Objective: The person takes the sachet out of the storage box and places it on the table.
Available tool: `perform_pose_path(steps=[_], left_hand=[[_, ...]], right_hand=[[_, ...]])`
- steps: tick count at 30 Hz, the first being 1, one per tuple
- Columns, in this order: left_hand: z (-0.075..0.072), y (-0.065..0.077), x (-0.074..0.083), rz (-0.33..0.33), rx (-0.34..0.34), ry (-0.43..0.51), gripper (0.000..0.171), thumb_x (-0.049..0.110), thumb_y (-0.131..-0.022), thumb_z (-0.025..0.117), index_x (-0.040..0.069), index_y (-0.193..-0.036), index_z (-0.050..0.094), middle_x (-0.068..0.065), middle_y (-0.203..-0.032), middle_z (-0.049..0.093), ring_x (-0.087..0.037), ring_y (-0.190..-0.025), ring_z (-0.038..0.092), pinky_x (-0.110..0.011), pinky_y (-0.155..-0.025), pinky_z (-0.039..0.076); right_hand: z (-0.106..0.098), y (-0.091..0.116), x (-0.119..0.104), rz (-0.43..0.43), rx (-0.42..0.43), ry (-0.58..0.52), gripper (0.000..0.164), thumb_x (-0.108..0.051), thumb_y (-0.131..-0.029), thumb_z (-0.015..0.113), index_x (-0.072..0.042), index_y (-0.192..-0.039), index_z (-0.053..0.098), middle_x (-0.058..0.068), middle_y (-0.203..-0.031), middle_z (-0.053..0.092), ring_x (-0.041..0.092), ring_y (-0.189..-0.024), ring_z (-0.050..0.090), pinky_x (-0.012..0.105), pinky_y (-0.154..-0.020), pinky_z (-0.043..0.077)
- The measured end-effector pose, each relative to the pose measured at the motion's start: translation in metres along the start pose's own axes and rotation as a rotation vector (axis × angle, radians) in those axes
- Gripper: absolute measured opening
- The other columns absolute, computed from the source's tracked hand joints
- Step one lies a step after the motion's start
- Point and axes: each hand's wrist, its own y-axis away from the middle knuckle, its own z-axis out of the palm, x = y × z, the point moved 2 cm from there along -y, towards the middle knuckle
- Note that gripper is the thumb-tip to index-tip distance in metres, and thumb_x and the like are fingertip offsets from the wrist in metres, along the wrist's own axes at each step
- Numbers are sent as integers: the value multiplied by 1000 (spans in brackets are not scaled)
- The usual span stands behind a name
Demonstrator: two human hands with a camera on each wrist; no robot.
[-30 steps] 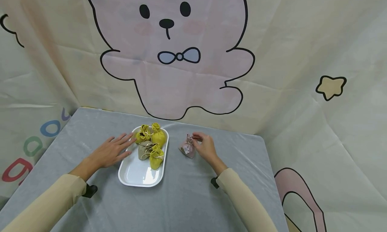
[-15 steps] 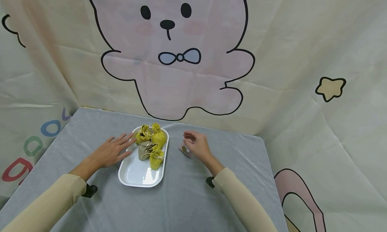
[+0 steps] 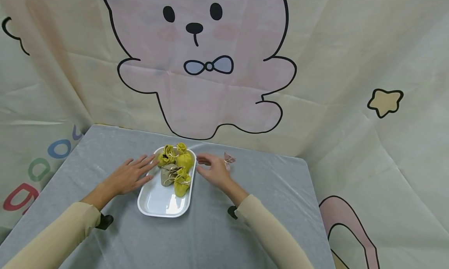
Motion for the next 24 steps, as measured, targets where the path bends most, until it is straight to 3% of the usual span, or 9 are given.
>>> perform_pose_path(steps=[4, 11, 18, 24], left_hand=[[1, 0, 0, 2, 2, -5, 61, 38, -103, 54, 12, -155, 36, -15, -161, 29, -42, -144, 30, -69, -106, 29], [2, 0, 0, 10, 7, -3, 61, 38, -103, 53, 12, -155, 37, -15, -161, 30, -42, -144, 30, -69, -105, 30], [0, 1, 0, 9, 5, 8, 61, 37, -102, 54, 11, -155, 37, -15, -161, 30, -42, -144, 30, -69, -105, 30], [0, 1, 1, 9, 8, 13, 61, 37, -102, 54, 11, -155, 37, -16, -160, 30, -42, -144, 31, -69, -105, 30]], right_hand=[[10, -1, -4, 13, -37, -25, 37, -4, -91, 71, 6, -125, 63, 20, -120, 68, 29, -110, 67, 42, -95, 52], [22, -3, -8, 70, -94, -29, 41, -11, -91, 73, 3, -128, 63, 13, -124, 68, 24, -111, 67, 39, -95, 52], [35, -1, -9, 87, -164, -43, 47, -14, -91, 74, 3, -133, 60, 17, -130, 64, 26, -115, 65, 41, -97, 51], [42, -1, -10, 120, -186, 45, 48, -22, -91, 74, -3, -134, 62, 8, -130, 66, 18, -117, 64, 32, -99, 49]])
